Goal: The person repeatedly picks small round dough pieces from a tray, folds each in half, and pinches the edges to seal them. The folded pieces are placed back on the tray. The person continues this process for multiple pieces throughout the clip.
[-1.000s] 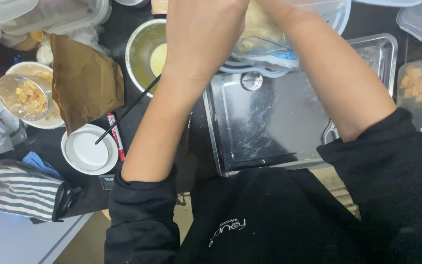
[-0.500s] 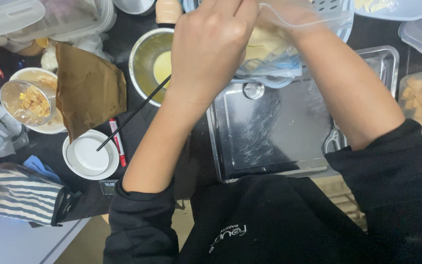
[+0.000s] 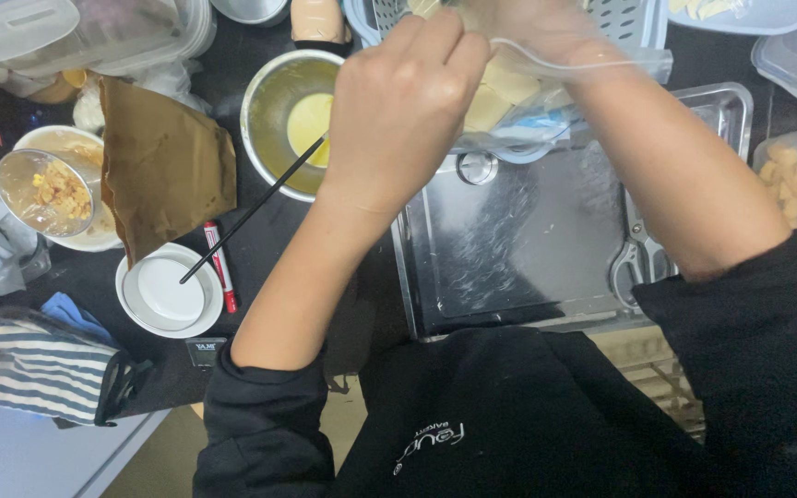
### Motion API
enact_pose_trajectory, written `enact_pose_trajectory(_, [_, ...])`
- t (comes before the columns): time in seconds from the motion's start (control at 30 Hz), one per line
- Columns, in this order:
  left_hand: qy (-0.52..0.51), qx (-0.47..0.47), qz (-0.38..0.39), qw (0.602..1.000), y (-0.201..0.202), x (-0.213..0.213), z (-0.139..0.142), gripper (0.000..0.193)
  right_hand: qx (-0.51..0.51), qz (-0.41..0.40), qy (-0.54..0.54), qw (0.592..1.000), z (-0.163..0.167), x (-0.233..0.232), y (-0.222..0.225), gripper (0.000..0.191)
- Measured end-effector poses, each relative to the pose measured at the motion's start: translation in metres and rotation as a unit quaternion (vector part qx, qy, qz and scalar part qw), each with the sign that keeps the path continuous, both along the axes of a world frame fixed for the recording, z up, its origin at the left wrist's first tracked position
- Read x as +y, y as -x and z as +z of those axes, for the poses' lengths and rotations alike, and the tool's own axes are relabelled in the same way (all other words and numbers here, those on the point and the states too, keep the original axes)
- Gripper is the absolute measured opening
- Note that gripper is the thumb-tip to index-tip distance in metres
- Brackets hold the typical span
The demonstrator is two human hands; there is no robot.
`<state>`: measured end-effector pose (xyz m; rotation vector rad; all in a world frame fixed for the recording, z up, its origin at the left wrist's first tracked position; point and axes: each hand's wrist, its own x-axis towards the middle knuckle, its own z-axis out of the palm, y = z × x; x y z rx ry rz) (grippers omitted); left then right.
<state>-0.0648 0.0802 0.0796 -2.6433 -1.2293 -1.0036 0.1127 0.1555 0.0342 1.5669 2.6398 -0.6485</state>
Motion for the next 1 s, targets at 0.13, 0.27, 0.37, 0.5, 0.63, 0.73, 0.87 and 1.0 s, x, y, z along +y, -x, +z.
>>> enact_pose_trajectory(0.13, [0.012,0.009,-0.003,1.0,-0.008,-0.008,-0.002,0.012,-0.046,0.027,0.042,0.998,0.004,-0.007,-0.01,0.018])
enact_pose_trajectory(0.27, [0.02,0.009,-0.009,1.0,-0.01,-0.01,-0.003,0.012,-0.111,0.085,0.076,0.987,0.0,-0.01,-0.006,0.019])
enact_pose_trajectory(0.37, [0.02,0.012,-0.002,1.0,-0.004,-0.007,-0.002,0.01,-0.144,0.113,0.072,0.98,-0.005,-0.007,-0.004,0.02])
enact_pose_trajectory(0.5, [0.031,0.008,0.009,0.999,0.006,-0.006,0.001,0.015,-0.034,0.015,0.051,0.998,-0.008,-0.007,-0.012,0.024])
enact_pose_trajectory(0.63, [0.042,-0.01,0.011,0.999,0.006,-0.007,0.002,0.019,0.03,0.033,-0.164,0.985,-0.014,-0.031,-0.023,0.017])
enact_pose_trajectory(0.73, [0.05,-0.001,0.023,0.998,0.002,-0.006,0.003,0.011,0.005,0.088,-0.275,0.957,-0.019,-0.061,-0.028,0.007])
enact_pose_trajectory(0.87, [0.034,-0.039,0.035,0.998,0.0,-0.002,0.01,0.012,-0.063,0.124,-0.283,0.949,-0.014,-0.102,-0.039,0.013])
enact_pose_trajectory(1.0, [0.007,-0.044,0.03,0.999,0.001,0.003,0.019,0.015,-0.076,0.071,-0.236,0.966,-0.006,-0.108,-0.058,0.011])
